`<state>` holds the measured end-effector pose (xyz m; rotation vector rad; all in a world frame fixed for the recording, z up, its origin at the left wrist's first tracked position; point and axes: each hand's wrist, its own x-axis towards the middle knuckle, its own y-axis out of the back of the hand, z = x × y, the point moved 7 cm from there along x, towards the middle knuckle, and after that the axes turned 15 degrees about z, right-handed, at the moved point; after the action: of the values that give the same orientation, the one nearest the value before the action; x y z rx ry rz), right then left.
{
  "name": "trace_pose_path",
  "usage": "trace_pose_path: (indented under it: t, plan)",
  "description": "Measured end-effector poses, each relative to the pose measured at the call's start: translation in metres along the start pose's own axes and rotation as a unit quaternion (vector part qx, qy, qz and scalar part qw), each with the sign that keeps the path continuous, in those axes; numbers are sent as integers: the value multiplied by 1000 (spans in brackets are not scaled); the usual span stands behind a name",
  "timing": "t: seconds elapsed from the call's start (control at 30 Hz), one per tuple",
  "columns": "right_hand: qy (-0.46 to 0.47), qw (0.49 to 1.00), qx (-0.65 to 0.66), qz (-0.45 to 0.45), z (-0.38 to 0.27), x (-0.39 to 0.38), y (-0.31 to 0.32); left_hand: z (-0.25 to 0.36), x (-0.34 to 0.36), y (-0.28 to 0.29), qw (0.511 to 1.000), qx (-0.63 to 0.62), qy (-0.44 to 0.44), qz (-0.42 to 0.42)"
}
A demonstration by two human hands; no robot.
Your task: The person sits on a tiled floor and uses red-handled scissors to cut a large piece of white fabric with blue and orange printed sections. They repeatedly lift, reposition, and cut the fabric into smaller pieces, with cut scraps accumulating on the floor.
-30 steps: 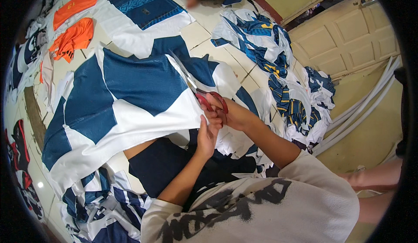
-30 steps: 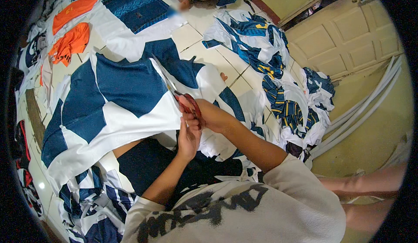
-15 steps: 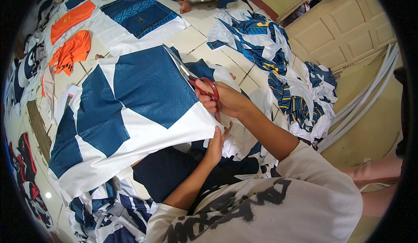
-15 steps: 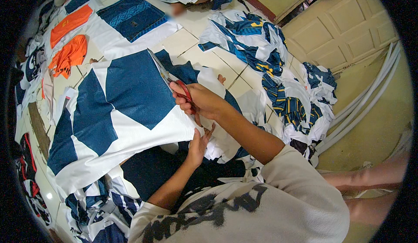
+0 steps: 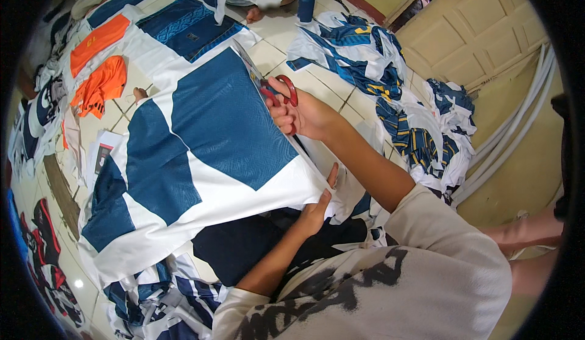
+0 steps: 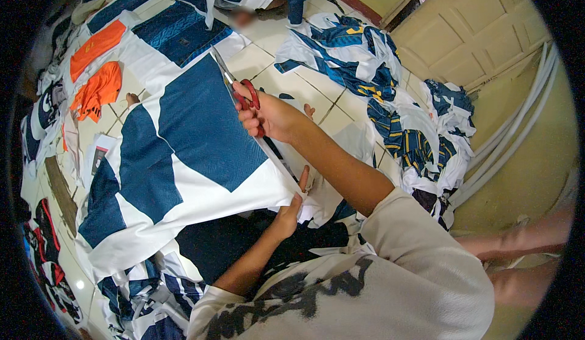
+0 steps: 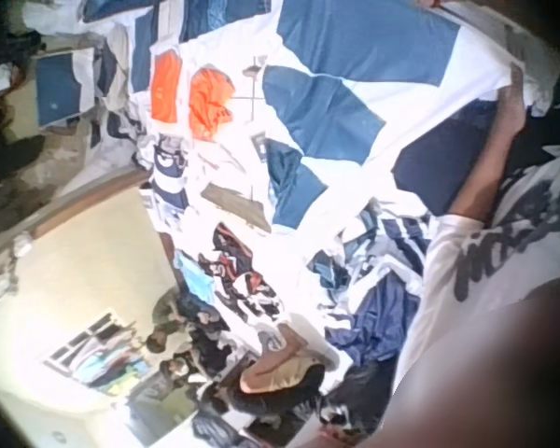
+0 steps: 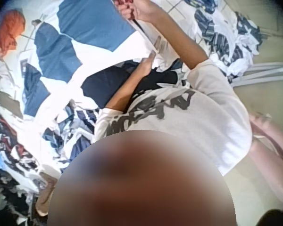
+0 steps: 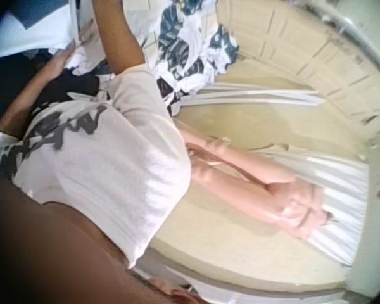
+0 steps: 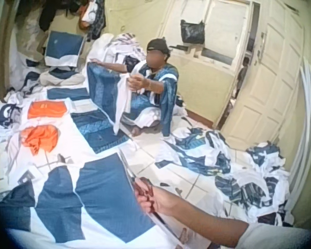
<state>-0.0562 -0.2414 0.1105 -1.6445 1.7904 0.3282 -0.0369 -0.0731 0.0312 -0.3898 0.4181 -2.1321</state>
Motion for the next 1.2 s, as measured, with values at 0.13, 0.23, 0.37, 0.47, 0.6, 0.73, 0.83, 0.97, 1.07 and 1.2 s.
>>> trace_pose_path:
  t: [0.13,0.23,0.37,0.47,0.6,0.73,0.83,0.97,1.07,1.2]
  plan:
    - [39,999,1,26,-15,6,3,1,-5,-5,998,53,4,-38]
    - [4,998,52,-21,-20,9,1,2,-10,-11,986,143,-25,-84]
    - [69,995,68,8,-45,19,16,7,-14,-21,961,242,-69,-116]
    - [83,996,38,2,-54,21,23,13,-14,-25,945,285,-109,-115]
    - [65,995,80,-3,-73,25,28,9,-17,-29,930,313,-111,-158]
    - [168,985,39,9,-92,22,34,4,-19,-32,921,328,-101,-183]
    - [152,988,39,-3,-89,20,37,6,-19,-35,918,335,-102,-187]
    - [200,979,-6,47,-89,15,46,-1,-19,-34,918,330,-20,-220]
    - [272,950,-151,11,-73,-5,39,1,-13,-30,941,285,-11,-183]
    - [260,877,-379,-138,13,-51,29,-8,-7,-22,954,267,51,-127]
